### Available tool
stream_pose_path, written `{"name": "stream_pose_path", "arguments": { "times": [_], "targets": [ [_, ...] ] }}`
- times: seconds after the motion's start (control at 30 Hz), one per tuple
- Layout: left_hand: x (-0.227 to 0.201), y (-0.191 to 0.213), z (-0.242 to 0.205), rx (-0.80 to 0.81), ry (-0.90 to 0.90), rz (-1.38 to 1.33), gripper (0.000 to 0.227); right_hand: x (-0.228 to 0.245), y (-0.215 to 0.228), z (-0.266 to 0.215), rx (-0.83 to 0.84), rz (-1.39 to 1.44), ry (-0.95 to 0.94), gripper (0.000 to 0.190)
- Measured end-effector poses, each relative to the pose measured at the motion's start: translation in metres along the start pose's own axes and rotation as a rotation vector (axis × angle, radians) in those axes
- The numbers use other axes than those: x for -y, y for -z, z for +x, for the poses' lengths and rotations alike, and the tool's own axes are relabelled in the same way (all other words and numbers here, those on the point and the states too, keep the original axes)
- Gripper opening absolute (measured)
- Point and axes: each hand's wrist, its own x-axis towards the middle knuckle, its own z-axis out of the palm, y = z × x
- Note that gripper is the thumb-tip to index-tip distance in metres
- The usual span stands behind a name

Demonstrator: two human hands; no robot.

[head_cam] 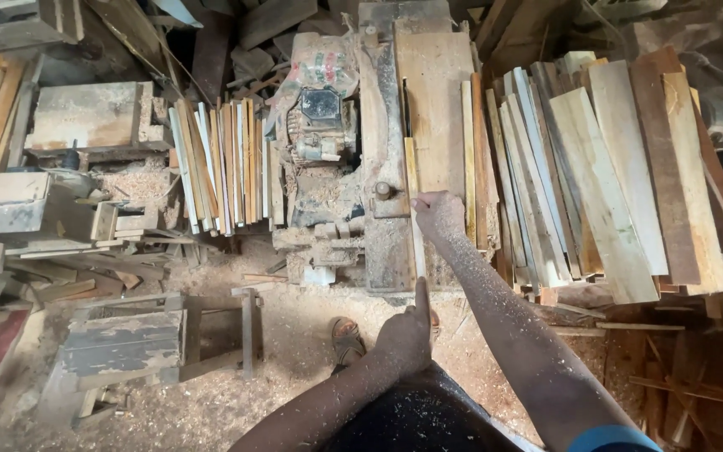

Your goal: Cutting thin wooden strips using a table saw in a workshop environment.

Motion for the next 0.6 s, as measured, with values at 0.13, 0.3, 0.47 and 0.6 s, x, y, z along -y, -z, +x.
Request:
{"name": "stream_pose_path", "arguments": {
  "times": [0.13, 0.3, 0.47, 0.6],
  "targets": [
    [-0.007, 0.029, -0.011, -0.003, -0.037, 0.056, 0.107, -0.023, -0.017, 0.031, -0.013, -0.094, -0.056, 0.021],
    [-0.006, 0.052, -0.007, -0.031, -0.095, 0.018, 0.108, -0.025, -0.017, 0.044, -0.025, -0.24, -0.048, 0.02],
    [0.006, 0.05, 0.026, -0.108, -0.116, 0.012, 0.107, -0.047, 0.005, 0.004, 0.078, -0.296, -0.019, 0.026],
    [0.004, 0.064, 0.034, -0.221, -0.168, 0.097, 0.073, -0.174, -0.068, 0.042, 0.065, -0.091, -0.107, 0.031]
  ]
}}
